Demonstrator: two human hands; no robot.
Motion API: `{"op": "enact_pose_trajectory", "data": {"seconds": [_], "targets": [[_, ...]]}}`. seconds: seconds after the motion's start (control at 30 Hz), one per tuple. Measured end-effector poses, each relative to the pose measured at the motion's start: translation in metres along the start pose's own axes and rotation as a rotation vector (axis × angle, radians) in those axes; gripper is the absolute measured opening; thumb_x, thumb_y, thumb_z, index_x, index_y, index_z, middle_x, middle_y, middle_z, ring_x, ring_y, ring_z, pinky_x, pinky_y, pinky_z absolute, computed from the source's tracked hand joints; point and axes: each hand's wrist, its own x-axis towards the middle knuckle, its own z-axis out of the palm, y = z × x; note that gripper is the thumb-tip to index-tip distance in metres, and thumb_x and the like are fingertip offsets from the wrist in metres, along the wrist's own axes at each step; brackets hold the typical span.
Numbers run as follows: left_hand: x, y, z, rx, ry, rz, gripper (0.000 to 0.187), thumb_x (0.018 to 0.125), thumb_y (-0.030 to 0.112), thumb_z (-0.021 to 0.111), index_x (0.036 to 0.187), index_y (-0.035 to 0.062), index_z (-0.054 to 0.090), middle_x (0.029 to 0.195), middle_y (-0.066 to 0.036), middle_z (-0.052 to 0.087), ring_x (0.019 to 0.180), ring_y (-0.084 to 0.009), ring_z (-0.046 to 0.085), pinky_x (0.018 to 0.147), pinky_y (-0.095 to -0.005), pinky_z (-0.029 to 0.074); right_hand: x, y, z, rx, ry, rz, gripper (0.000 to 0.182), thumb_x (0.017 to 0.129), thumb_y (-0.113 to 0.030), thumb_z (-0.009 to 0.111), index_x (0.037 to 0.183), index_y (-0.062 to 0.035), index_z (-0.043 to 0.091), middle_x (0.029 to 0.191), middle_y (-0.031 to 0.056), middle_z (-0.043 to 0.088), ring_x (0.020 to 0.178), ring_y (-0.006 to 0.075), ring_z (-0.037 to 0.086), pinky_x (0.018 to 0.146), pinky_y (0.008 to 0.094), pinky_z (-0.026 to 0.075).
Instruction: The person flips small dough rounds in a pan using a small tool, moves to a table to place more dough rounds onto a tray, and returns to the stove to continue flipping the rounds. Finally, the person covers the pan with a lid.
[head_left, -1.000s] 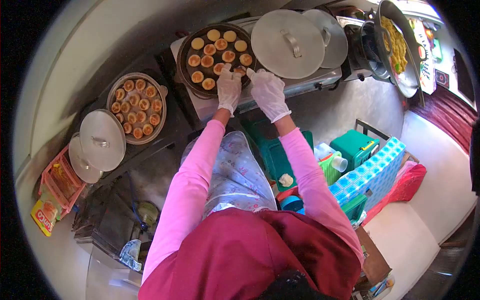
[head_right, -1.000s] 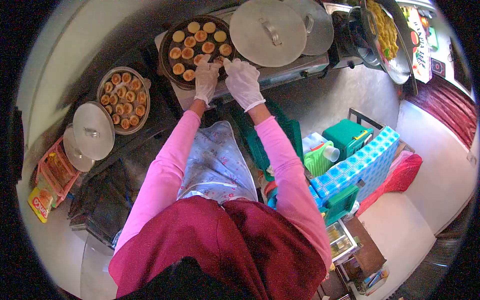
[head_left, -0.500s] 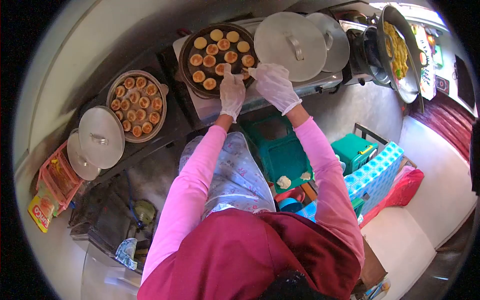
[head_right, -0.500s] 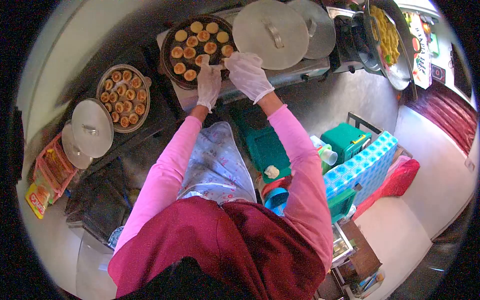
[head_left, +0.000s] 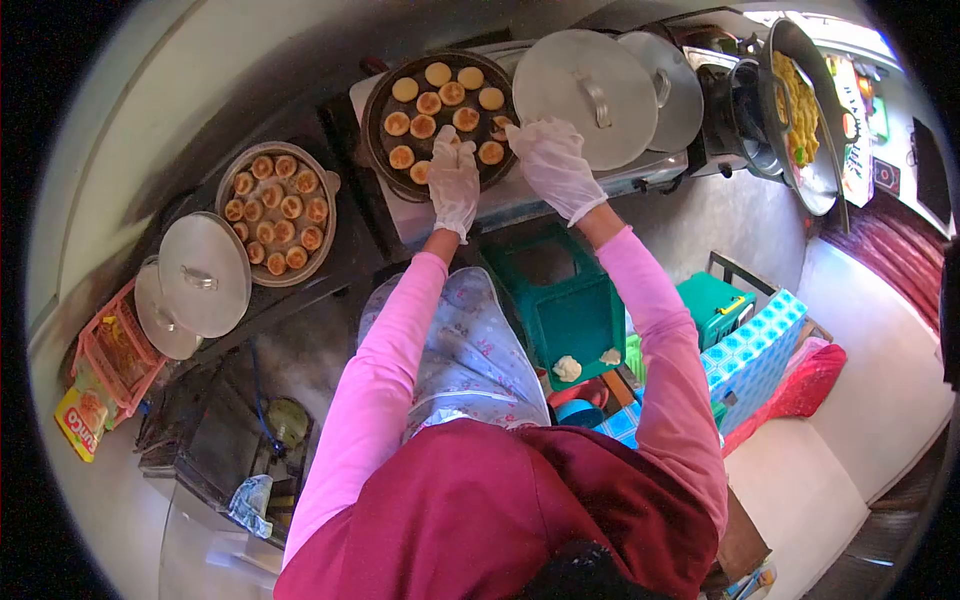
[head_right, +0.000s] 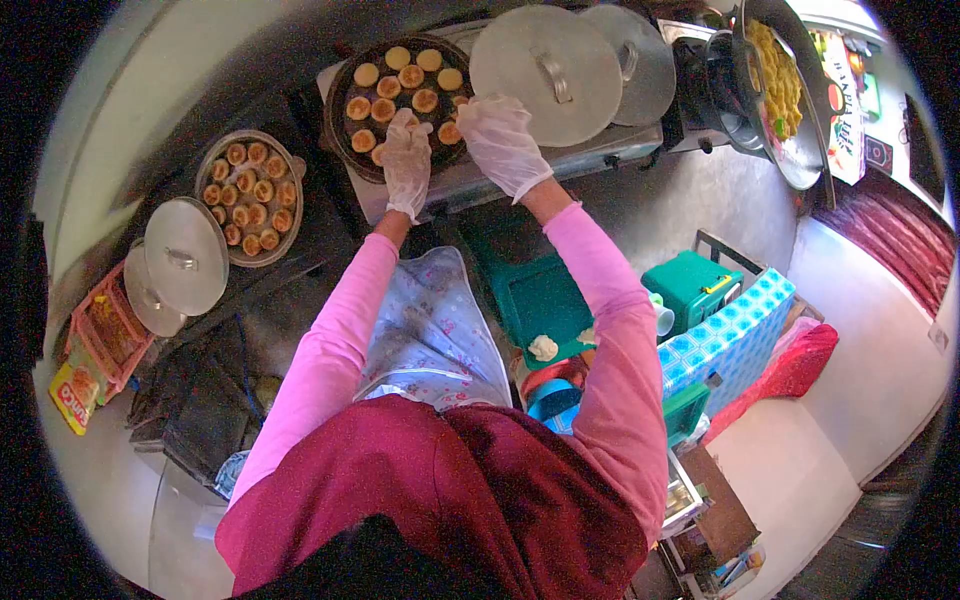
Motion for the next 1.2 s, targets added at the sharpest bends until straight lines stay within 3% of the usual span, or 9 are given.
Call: {"op": "enact_pose_trajectory", "data": {"seconds": [0.13,0.23,0.53,0.6,0.7,0.8,0.9,0.93,1.2], "targets": [[0.028,0.021,-0.006,0.12,-0.035,0.027,0.04,0.098,0.013,0.053,0.132,-0.0075,0.052,0.111,-0.026,0.068,0.105,-0.0389,0.065,0.09,-0.0413,0.05,0.003,-0.011,-0.024,0.169,-0.129,0.379,0.026,0.086,-0.017,0.062,0.11,-0.0106,0.07,0.076,0.0111,0.066,0.071,0.0309,0.066,0.063,0.0427,0.051],[0.054,0.032,0.004,0.045,-0.07,0.088,0.04,0.097,0.013,0.053,0.132,-0.0065,0.052,0.108,-0.026,0.068,0.103,-0.0394,0.066,0.086,-0.0422,0.052,0.001,-0.036,-0.022,0.158,-0.184,0.686,0.022,0.09,-0.022,0.062,0.107,-0.0094,0.07,0.076,0.0138,0.069,0.068,0.032,0.068,0.06,0.0433,0.052],[0.084,0.012,0.034,0.434,-0.198,0.268,0.044,0.093,0.013,0.053,0.134,-0.0041,0.053,0.1,-0.028,0.068,0.094,-0.0395,0.067,0.079,-0.0446,0.053,0.006,-0.068,0.03,0.314,0.154,1.019,0.022,0.093,-0.022,0.065,0.1,-0.003,0.074,0.091,0.0181,0.073,0.083,0.0359,0.071,0.075,0.0417,0.056],[0.088,0.016,0.035,0.39,-0.272,0.063,0.041,0.092,0.011,0.054,0.13,-0.0032,0.057,0.103,-0.026,0.068,0.096,-0.0379,0.067,0.08,-0.0436,0.054,0.003,-0.066,0.021,0.354,0.171,0.957,0.024,0.093,-0.022,0.065,0.103,-0.0016,0.074,0.091,0.0184,0.073,0.083,0.0348,0.071,0.073,0.0406,0.056],[0.086,0.019,0.021,1.112,-0.43,0.496,0.033,0.091,0.008,0.053,0.121,-0.0038,0.063,0.107,-0.025,0.068,0.099,-0.0378,0.067,0.082,-0.0438,0.053,0.002,-0.073,0.006,0.464,0.223,1.041,0.025,0.094,-0.021,0.065,0.108,-0.0012,0.074,0.096,0.0179,0.074,0.085,0.0337,0.072,0.076,0.0388,0.056],[0.082,0.015,0.013,0.396,-0.031,0.33,0.028,0.092,0.008,0.052,0.113,-0.0042,0.065,0.109,-0.024,0.068,0.102,-0.0395,0.066,0.084,-0.0446,0.053,-0.005,-0.063,0.013,0.413,0.163,1.007,0.019,0.094,-0.017,0.066,0.104,-0.0018,0.073,0.098,0.0165,0.074,0.087,0.0311,0.072,0.078,0.0366,0.055],[0.086,-0.025,0.008,0.461,0.1,0.465,0.026,0.094,0.011,0.055,0.116,0.0002,0.065,0.115,-0.017,0.068,0.105,-0.0338,0.067,0.091,-0.0377,0.052,-0.01,-0.056,0.039,0.231,0.23,0.746,0.019,0.093,-0.015,0.066,0.106,-0.0021,0.072,0.101,0.0171,0.073,0.094,0.03,0.071,0.082,0.038,0.055],[0.079,0.005,-0.002,0.192,0.047,0.2,0.027,0.094,0.011,0.057,0.117,-0.0017,0.065,0.113,-0.017,0.069,0.105,-0.0336,0.067,0.092,-0.0383,0.052,-0.003,-0.056,0.034,0.25,0.177,0.744,0.02,0.093,-0.015,0.065,0.106,-0.0022,0.072,0.102,0.017,0.073,0.096,0.03,0.07,0.084,0.0385,0.055],[0.08,0.014,-0.006,0.176,0.016,0.121,0.028,0.097,0.016,0.055,0.116,-0.0011,0.065,0.111,-0.019,0.07,0.107,-0.0357,0.066,0.091,-0.0407,0.051,0.008,-0.062,0.018,0.443,0.172,0.948,0.029,0.094,-0.022,0.063,0.114,-0.0037,0.072,0.105,0.0173,0.073,0.098,0.0337,0.07,0.088,0.0404,0.054]]}}
